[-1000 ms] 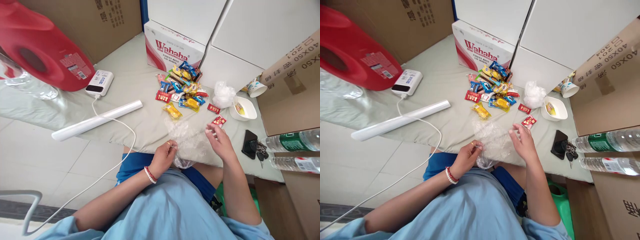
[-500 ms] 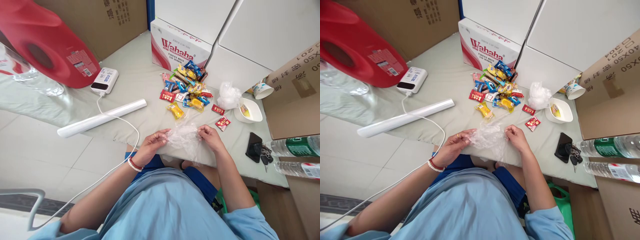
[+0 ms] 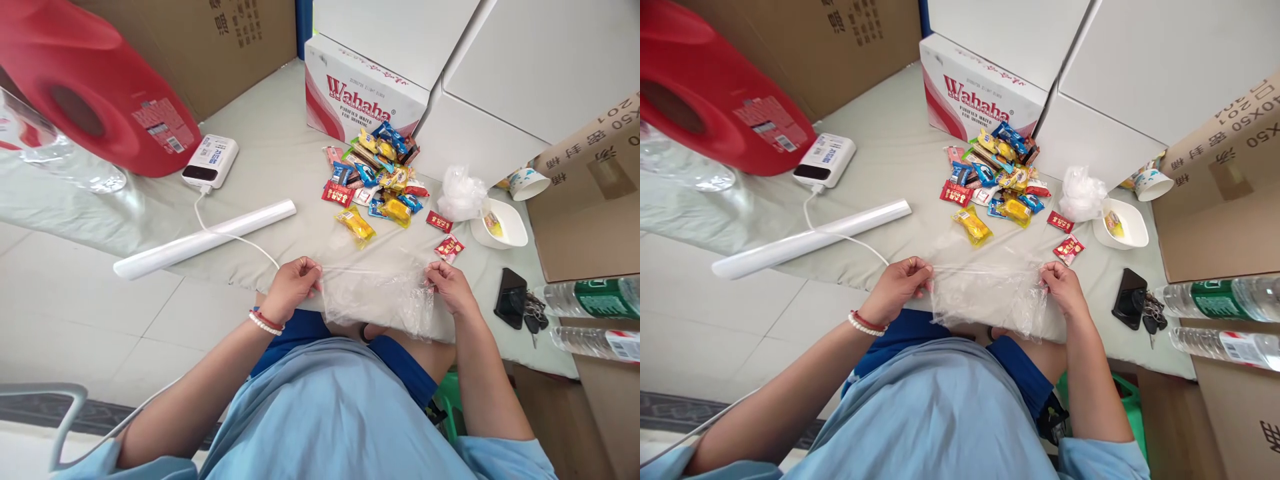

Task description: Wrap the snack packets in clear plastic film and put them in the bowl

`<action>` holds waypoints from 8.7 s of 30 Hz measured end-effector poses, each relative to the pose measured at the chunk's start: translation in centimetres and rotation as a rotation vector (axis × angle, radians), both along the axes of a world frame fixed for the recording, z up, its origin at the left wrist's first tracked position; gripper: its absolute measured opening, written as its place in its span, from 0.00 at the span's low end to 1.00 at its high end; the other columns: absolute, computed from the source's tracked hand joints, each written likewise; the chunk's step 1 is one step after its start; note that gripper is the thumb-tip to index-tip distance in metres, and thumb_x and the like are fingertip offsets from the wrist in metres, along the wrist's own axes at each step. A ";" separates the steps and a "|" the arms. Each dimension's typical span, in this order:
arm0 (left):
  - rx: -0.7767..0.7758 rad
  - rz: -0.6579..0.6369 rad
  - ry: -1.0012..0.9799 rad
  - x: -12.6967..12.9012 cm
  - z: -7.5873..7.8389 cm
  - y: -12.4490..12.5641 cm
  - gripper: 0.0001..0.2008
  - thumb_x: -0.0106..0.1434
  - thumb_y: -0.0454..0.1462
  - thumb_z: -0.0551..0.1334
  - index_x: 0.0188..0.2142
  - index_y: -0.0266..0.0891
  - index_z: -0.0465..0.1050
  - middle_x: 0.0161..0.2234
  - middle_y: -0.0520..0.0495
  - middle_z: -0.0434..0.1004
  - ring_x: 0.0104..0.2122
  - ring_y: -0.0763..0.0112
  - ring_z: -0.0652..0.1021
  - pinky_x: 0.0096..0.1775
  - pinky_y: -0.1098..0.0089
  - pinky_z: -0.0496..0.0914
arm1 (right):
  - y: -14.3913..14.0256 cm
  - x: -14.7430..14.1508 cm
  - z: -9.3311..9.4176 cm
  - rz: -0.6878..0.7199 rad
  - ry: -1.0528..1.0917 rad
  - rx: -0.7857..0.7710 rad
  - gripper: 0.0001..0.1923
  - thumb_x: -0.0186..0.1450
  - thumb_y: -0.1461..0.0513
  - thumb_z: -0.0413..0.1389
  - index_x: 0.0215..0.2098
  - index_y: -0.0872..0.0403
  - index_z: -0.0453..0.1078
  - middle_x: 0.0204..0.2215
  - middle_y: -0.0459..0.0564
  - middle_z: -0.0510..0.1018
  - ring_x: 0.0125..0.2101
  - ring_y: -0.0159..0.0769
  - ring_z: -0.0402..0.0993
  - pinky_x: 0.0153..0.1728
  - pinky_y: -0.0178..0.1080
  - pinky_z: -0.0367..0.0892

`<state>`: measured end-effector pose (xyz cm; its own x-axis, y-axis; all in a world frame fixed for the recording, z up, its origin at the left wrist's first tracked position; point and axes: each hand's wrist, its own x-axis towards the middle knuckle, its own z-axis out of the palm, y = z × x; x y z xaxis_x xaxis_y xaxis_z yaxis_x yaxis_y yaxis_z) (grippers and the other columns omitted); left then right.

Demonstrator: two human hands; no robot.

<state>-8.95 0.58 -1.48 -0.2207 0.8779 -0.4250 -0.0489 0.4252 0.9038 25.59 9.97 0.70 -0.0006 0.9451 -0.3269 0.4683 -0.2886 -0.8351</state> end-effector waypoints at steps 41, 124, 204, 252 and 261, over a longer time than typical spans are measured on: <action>0.591 -0.472 1.095 3.4 -0.8 2.0 0.21 0.74 0.40 0.53 0.62 0.39 0.71 0.68 0.33 0.66 0.69 0.49 0.65 0.67 0.43 0.58 | -8.1 -9.3 -2.5 0.686 -0.245 0.660 0.18 0.73 0.64 0.50 0.58 0.50 0.74 0.60 0.58 0.76 0.60 0.48 0.70 0.61 0.57 0.69; 0.477 -0.571 1.327 2.3 -2.3 1.5 0.29 0.76 0.47 0.47 0.71 0.43 0.60 0.74 0.37 0.53 0.72 0.49 0.59 0.69 0.34 0.44 | -4.9 -10.0 1.0 0.818 -0.626 0.470 0.45 0.60 0.48 0.70 0.69 0.53 0.61 0.62 0.62 0.70 0.62 0.58 0.62 0.61 0.58 0.62; 0.843 -0.988 1.028 -5.5 -0.4 -4.4 0.36 0.61 0.22 0.53 0.67 0.45 0.63 0.69 0.43 0.66 0.72 0.58 0.61 0.71 0.42 0.48 | -11.1 -0.6 4.1 0.957 -0.359 0.649 0.51 0.68 0.37 0.54 0.77 0.54 0.45 0.65 0.65 0.66 0.66 0.57 0.61 0.67 0.62 0.58; 0.559 -0.695 1.299 8.9 1.9 3.1 0.13 0.72 0.34 0.55 0.49 0.41 0.78 0.38 0.40 0.75 0.43 0.52 0.72 0.40 0.55 0.65 | 7.2 -8.0 4.5 0.760 -0.388 0.109 0.11 0.66 0.58 0.59 0.38 0.57 0.80 0.25 0.43 0.76 0.27 0.31 0.67 0.32 0.33 0.60; 0.386 -0.441 1.034 9.0 -0.3 1.6 0.13 0.74 0.39 0.54 0.40 0.41 0.77 0.34 0.44 0.79 0.32 0.62 0.78 0.32 0.63 0.65 | -4.8 -7.6 1.8 0.938 -0.681 0.506 0.27 0.75 0.66 0.46 0.71 0.55 0.60 0.41 0.57 0.79 0.41 0.44 0.74 0.44 0.42 0.71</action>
